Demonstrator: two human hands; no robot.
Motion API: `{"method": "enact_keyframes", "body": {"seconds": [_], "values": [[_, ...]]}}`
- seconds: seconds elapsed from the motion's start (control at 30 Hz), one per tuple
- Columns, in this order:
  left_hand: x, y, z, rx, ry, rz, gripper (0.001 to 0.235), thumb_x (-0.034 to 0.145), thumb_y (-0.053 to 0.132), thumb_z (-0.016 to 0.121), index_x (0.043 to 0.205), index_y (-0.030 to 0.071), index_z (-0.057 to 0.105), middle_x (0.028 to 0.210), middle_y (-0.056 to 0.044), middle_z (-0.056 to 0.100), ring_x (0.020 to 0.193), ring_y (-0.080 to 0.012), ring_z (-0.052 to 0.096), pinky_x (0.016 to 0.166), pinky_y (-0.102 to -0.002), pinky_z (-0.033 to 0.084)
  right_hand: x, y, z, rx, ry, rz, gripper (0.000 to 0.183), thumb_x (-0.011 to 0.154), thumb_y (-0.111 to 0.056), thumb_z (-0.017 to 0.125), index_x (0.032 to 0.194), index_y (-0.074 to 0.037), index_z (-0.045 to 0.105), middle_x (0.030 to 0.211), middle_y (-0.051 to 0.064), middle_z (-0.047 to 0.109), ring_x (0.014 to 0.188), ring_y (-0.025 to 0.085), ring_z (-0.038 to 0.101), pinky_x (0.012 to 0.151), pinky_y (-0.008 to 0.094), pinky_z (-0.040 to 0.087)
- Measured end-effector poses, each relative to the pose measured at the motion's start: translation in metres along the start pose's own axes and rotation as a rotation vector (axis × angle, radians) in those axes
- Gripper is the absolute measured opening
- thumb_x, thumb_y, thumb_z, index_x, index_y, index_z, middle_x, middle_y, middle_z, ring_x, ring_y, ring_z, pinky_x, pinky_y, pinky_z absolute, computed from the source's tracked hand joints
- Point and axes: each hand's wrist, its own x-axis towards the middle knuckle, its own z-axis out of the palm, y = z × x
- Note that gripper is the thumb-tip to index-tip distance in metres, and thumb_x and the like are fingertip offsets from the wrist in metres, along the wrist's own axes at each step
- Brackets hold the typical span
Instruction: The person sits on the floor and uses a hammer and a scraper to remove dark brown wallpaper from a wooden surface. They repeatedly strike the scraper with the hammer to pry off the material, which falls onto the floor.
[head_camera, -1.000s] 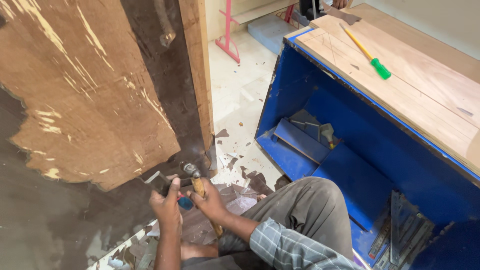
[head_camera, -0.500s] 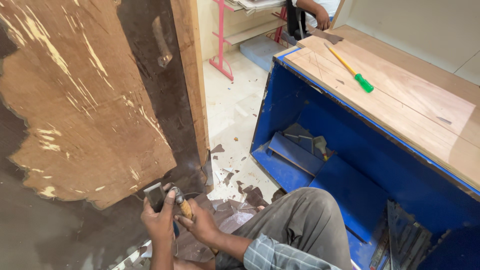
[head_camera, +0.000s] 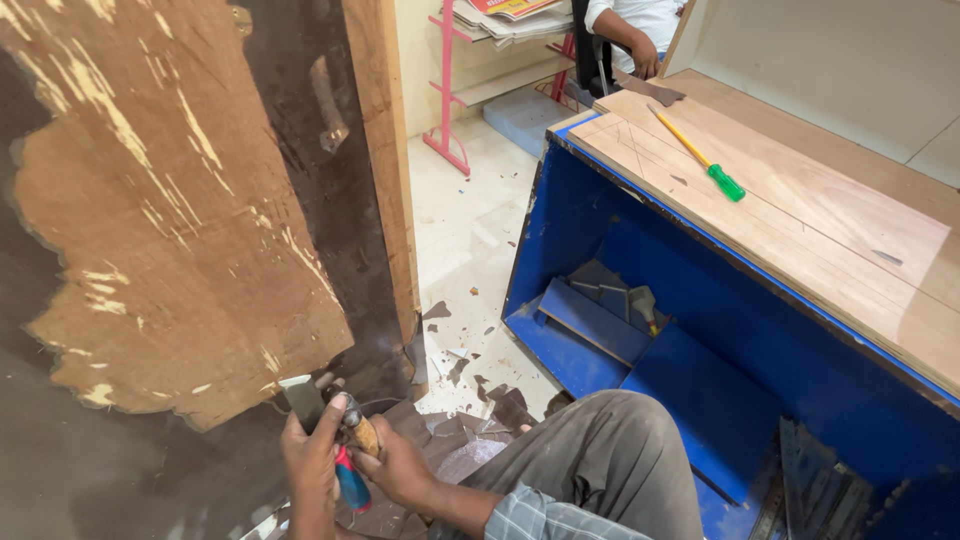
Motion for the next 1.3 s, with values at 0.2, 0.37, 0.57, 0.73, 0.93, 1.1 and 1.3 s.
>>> {"method": "enact_keyframes", "body": {"seconds": [0.2,0.37,0.57,0.73,0.93,1.1,1.3], "values": [[0.003,0.004,-0.003,0.011,-0.027,-0.012,0.053,0.089,0.008,0.071,0.140,-0.001,0.057,0.123,-0.011,0.070,0.093,-0.0100,0.067,0.071,-0.024,0.057,0.005,0.008,0.001,0.071,-0.024,-0.131,0.036,0.094,-0.020,0.073,0.125,-0.010,0.057,0.106,0.015,0.075,0.103,0.031,0.075,0.085,0.040,0.057],[0.015,-0.007,-0.007,0.093,0.049,-0.023,0.047,0.092,0.009,0.071,0.136,-0.001,0.059,0.116,-0.010,0.072,0.085,-0.0100,0.067,0.063,-0.023,0.053,0.014,0.007,0.000,-0.016,-0.044,-0.051,0.037,0.093,-0.024,0.073,0.124,-0.010,0.057,0.104,0.018,0.073,0.102,0.037,0.072,0.084,0.044,0.055],[0.024,-0.010,-0.008,0.069,0.040,-0.033,0.042,0.091,0.006,0.070,0.130,0.001,0.054,0.112,-0.014,0.073,0.084,-0.0113,0.068,0.064,-0.024,0.056,0.021,0.012,0.001,-0.024,-0.038,-0.051,0.037,0.094,-0.027,0.073,0.123,-0.010,0.056,0.103,0.020,0.072,0.102,0.040,0.070,0.082,0.047,0.055],[0.021,-0.015,-0.004,0.043,0.022,0.011,0.038,0.094,0.004,0.069,0.130,0.000,0.056,0.115,-0.014,0.071,0.086,-0.0114,0.067,0.069,-0.024,0.057,0.021,0.019,0.003,-0.040,-0.030,-0.044,0.035,0.094,-0.027,0.073,0.120,-0.010,0.055,0.101,0.020,0.072,0.100,0.041,0.071,0.080,0.048,0.055],[0.016,-0.011,-0.002,0.073,-0.012,0.044,0.032,0.096,0.004,0.067,0.127,-0.003,0.059,0.119,-0.014,0.071,0.093,-0.0105,0.068,0.078,-0.025,0.057,0.019,0.017,0.001,-0.095,-0.038,-0.006,0.036,0.094,-0.027,0.072,0.118,-0.010,0.052,0.099,0.021,0.071,0.098,0.044,0.069,0.079,0.051,0.054],[0.013,-0.006,0.005,0.087,0.007,0.016,0.043,0.094,0.007,0.067,0.135,0.001,0.058,0.119,-0.014,0.071,0.091,-0.0098,0.066,0.074,-0.024,0.055,0.017,0.020,0.001,-0.104,-0.011,-0.075,0.035,0.093,-0.024,0.073,0.118,-0.009,0.053,0.102,0.022,0.071,0.101,0.044,0.068,0.080,0.051,0.053],[0.007,0.000,0.007,0.102,-0.042,0.034,0.044,0.093,0.010,0.070,0.135,0.000,0.059,0.118,-0.012,0.072,0.092,-0.0089,0.068,0.076,-0.023,0.057,0.011,0.010,-0.006,-0.054,-0.013,-0.048,0.037,0.092,-0.025,0.074,0.120,-0.010,0.055,0.102,0.019,0.072,0.101,0.041,0.070,0.080,0.047,0.054]]}}
